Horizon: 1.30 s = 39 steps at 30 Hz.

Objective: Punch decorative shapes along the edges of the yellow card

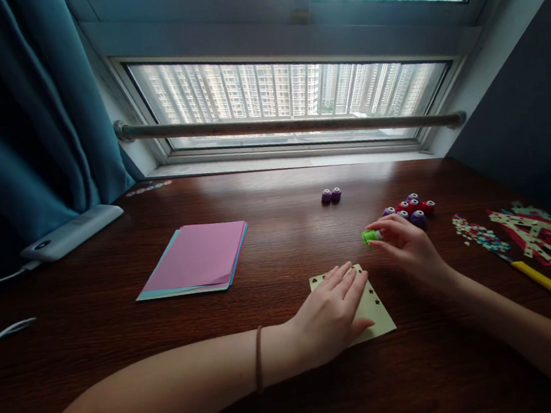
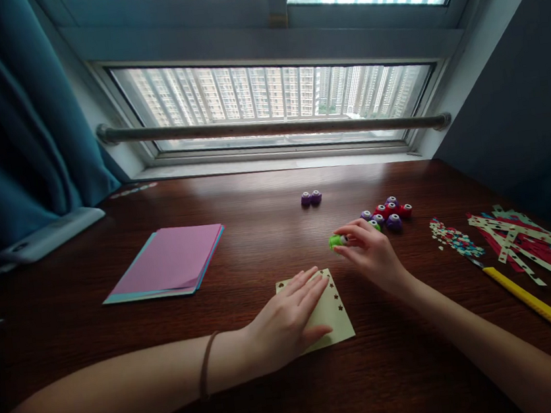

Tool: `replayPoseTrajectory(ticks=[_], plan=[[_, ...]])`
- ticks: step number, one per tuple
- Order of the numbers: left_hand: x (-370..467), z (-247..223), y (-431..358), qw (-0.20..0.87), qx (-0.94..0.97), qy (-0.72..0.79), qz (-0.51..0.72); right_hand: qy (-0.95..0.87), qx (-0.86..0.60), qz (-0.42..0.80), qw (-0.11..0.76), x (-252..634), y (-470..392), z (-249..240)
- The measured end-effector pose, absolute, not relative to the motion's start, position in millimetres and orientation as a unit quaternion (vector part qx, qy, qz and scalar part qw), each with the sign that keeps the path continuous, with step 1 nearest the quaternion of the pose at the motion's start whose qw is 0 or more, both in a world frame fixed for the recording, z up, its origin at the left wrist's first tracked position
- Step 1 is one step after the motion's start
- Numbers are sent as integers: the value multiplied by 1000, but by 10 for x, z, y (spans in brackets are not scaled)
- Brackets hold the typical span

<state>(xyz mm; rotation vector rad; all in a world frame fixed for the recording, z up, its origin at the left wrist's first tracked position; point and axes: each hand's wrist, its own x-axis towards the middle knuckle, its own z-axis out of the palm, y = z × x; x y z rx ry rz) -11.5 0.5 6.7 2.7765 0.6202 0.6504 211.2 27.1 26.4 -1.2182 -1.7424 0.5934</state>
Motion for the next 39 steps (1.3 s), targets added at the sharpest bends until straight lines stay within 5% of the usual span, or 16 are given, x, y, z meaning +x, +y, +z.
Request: replayPoseTrajectory(ticks=[7, 20, 31, 39], plan=[[-129, 63, -30, 153, 935, 288, 136, -540, -509, 488, 460, 2311, -89, 197], [-106, 102, 76, 118, 938, 307, 109, -581, -508, 489, 407, 2315, -141, 182], [-86, 106, 65, 84, 943, 309, 91, -753, -519, 255, 314, 2243, -267, 191], [-89, 110, 61, 74, 943, 313, 81, -761, -526, 214, 313, 2212, -285, 152]])
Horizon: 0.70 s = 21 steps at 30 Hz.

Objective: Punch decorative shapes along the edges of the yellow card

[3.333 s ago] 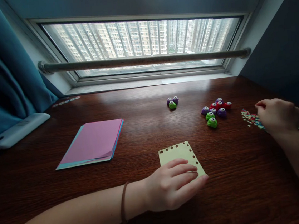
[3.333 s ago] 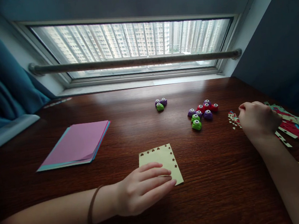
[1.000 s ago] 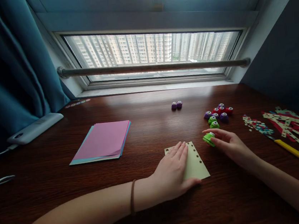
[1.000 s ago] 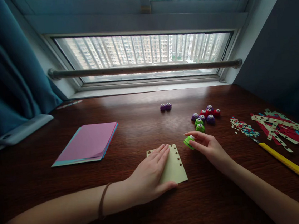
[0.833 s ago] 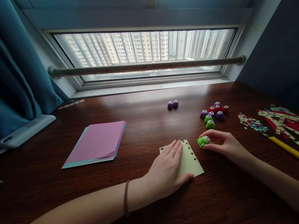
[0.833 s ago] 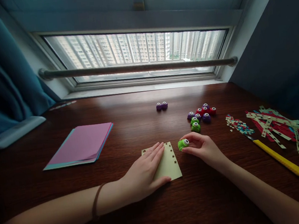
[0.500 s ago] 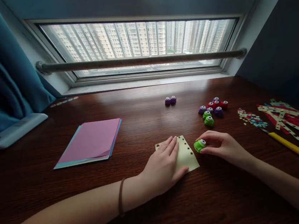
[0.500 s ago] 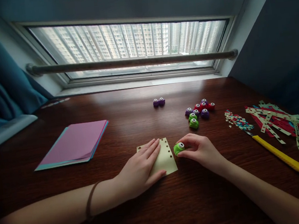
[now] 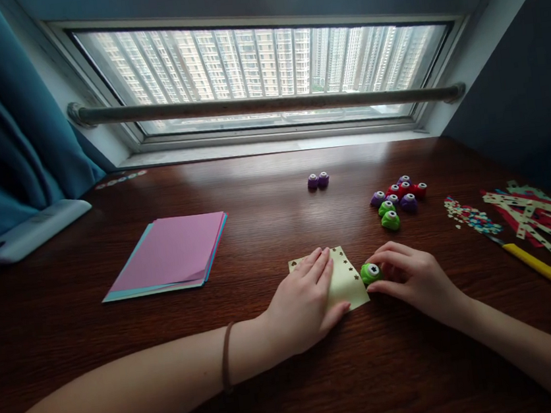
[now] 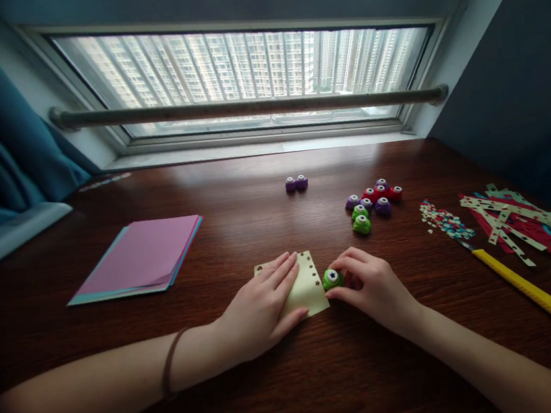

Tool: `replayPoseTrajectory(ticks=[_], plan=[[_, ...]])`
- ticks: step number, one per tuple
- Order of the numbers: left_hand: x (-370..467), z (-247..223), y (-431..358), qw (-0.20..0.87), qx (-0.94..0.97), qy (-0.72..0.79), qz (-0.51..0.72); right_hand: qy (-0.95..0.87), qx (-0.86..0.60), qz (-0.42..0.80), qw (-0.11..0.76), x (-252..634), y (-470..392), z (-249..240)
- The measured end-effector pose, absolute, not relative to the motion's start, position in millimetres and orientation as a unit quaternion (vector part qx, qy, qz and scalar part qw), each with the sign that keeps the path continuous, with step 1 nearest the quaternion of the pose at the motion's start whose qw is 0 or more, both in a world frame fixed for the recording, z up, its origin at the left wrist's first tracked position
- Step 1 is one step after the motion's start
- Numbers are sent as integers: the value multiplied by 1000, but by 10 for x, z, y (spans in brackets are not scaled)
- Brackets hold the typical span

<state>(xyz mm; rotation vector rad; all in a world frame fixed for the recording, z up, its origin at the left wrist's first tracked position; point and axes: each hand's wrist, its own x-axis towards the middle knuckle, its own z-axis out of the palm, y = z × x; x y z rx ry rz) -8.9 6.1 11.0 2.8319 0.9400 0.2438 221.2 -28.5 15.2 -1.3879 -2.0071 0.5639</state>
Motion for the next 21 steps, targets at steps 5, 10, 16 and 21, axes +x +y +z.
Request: replayPoseTrajectory(ticks=[5, 10, 16, 21], plan=[[-84, 103, 52, 70, 943, 316, 80, -765, -516, 221, 317, 2207, -290, 159], [-86, 104, 53, 71, 942, 318, 79, -768, -512, 225, 311, 2210, -290, 161], [-87, 111, 59, 70, 937, 335, 68, -775, -515, 225, 290, 2199, -294, 171], [-91, 97, 54, 70, 934, 346, 59, -780, -502, 245, 283, 2194, -306, 165]])
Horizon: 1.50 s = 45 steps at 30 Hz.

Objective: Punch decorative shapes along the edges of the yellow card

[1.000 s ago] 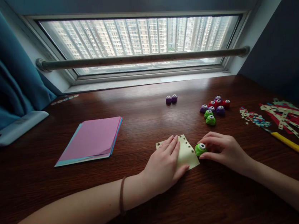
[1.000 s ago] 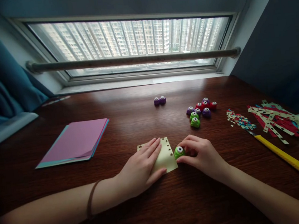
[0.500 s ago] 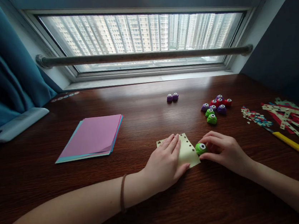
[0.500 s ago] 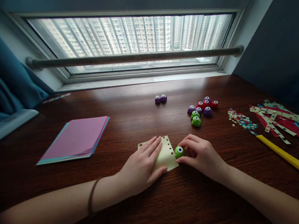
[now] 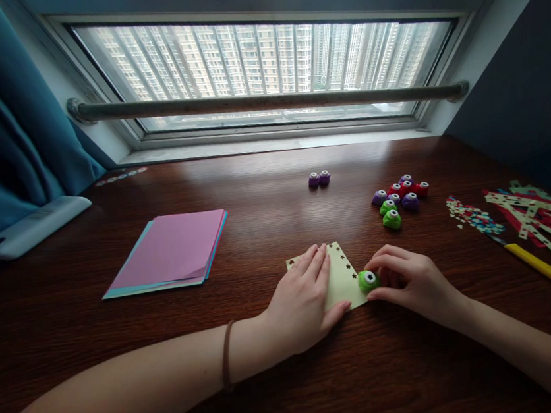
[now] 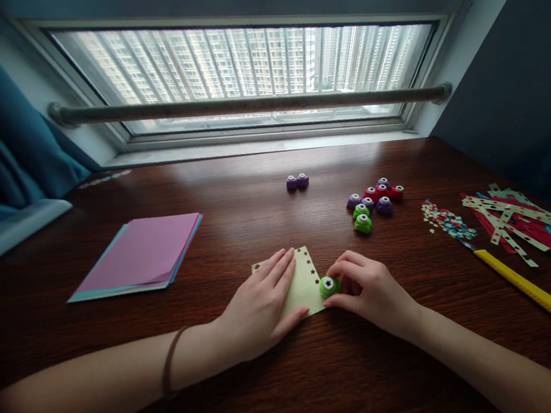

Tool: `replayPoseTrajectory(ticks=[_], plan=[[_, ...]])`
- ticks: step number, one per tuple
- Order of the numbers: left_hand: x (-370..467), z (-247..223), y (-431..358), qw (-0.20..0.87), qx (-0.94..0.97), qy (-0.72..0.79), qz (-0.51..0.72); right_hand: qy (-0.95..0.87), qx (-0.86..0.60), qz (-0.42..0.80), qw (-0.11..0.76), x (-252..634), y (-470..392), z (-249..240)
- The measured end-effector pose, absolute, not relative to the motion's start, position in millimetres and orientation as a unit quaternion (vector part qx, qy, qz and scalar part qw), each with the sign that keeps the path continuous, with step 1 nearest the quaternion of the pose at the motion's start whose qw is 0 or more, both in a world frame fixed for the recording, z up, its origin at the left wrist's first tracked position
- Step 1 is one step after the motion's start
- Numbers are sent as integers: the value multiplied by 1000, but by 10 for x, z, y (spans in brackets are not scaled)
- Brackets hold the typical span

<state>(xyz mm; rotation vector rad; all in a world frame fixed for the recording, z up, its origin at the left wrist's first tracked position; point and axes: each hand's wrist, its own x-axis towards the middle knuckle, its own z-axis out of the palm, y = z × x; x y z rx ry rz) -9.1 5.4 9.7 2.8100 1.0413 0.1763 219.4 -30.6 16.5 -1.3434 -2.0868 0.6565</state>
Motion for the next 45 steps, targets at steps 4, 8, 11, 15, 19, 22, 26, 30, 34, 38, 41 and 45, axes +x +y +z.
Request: replayPoseTrajectory(ticks=[4, 8, 11, 15, 19, 22, 26, 30, 34, 38, 41, 45], plan=[[-91, 85, 49, 66, 934, 344, 63, -786, -488, 262, 274, 2201, -303, 176], [-90, 80, 55, 63, 933, 349, 61, -791, -474, 282, 266, 2195, -292, 216], [-90, 74, 62, 61, 932, 351, 62, -793, -466, 290, 266, 2189, -289, 232], [-94, 62, 59, 59, 932, 351, 69, -792, -462, 297, 268, 2188, -288, 223], [-99, 56, 50, 60, 931, 352, 74, -790, -461, 303, 266, 2197, -285, 213], [-104, 54, 44, 60, 931, 351, 79, -792, -460, 301, 266, 2202, -284, 211], [-111, 51, 43, 60, 931, 348, 89, -794, -458, 297, 267, 2199, -286, 215], [-114, 41, 51, 58, 932, 344, 100, -795, -457, 300, 264, 2190, -288, 229], [-112, 40, 51, 55, 931, 343, 108, -797, -452, 306, 260, 2191, -285, 232], [-109, 95, 23, 24, 931, 341, 128, -798, -451, 303, 260, 2193, -282, 220], [-112, 155, -8, -6, 941, 304, 147, -798, -452, 301, 262, 2187, -283, 213], [-117, 183, -21, -9, 954, 266, 139, -800, -454, 289, 264, 2175, -285, 213]])
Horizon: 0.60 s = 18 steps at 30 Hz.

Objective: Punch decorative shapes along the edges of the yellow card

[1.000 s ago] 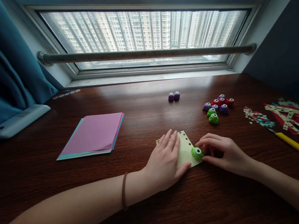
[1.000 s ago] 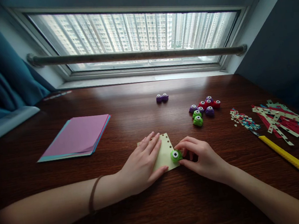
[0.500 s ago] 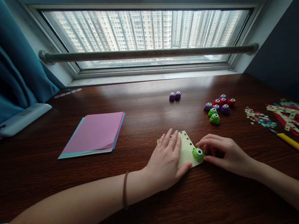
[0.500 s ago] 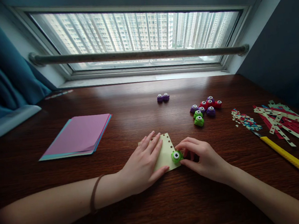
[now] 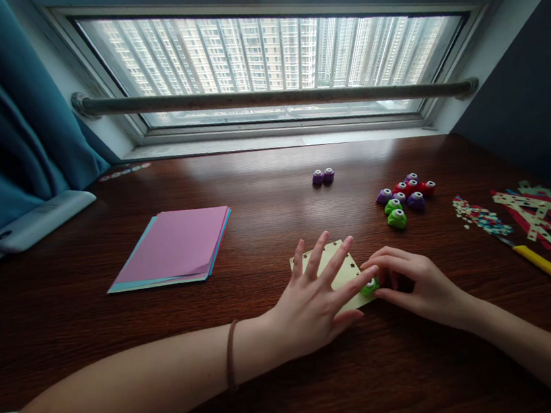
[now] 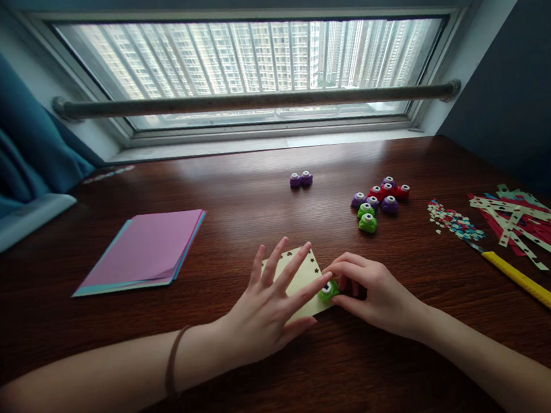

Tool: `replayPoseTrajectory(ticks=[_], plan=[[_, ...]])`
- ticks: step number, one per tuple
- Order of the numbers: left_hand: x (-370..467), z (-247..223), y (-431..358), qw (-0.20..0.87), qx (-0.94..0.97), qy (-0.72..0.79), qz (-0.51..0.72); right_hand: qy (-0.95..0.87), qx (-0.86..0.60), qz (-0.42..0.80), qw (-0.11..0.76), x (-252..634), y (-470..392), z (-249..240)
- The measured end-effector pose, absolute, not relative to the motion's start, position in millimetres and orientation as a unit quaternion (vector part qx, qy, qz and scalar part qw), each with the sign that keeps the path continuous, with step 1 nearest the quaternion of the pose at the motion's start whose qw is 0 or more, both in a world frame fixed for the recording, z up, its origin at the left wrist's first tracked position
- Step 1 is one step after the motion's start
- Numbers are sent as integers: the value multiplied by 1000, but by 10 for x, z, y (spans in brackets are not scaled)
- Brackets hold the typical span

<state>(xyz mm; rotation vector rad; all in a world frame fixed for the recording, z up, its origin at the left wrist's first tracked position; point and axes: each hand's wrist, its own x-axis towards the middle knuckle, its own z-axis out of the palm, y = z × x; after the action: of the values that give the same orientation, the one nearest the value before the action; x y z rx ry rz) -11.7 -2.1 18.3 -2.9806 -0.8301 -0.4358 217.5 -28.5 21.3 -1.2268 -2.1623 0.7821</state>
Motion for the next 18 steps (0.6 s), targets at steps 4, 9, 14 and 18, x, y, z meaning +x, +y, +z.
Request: replayPoseTrajectory(ticks=[4, 9, 14, 18], plan=[[-111, 153, 4, -12, -954, -266, -140, -800, -460, 285, 259, 2172, -283, 214], [-103, 129, 31, -24, -955, -259, -139, -799, -461, 287, 260, 2164, -275, 208], [-100, 131, 33, -34, -956, -256, -136, -798, -459, 294, 257, 2169, -289, 217], [-93, 135, 34, -41, -957, -256, -130, -788, -456, 295, 290, 2180, -293, 245]])
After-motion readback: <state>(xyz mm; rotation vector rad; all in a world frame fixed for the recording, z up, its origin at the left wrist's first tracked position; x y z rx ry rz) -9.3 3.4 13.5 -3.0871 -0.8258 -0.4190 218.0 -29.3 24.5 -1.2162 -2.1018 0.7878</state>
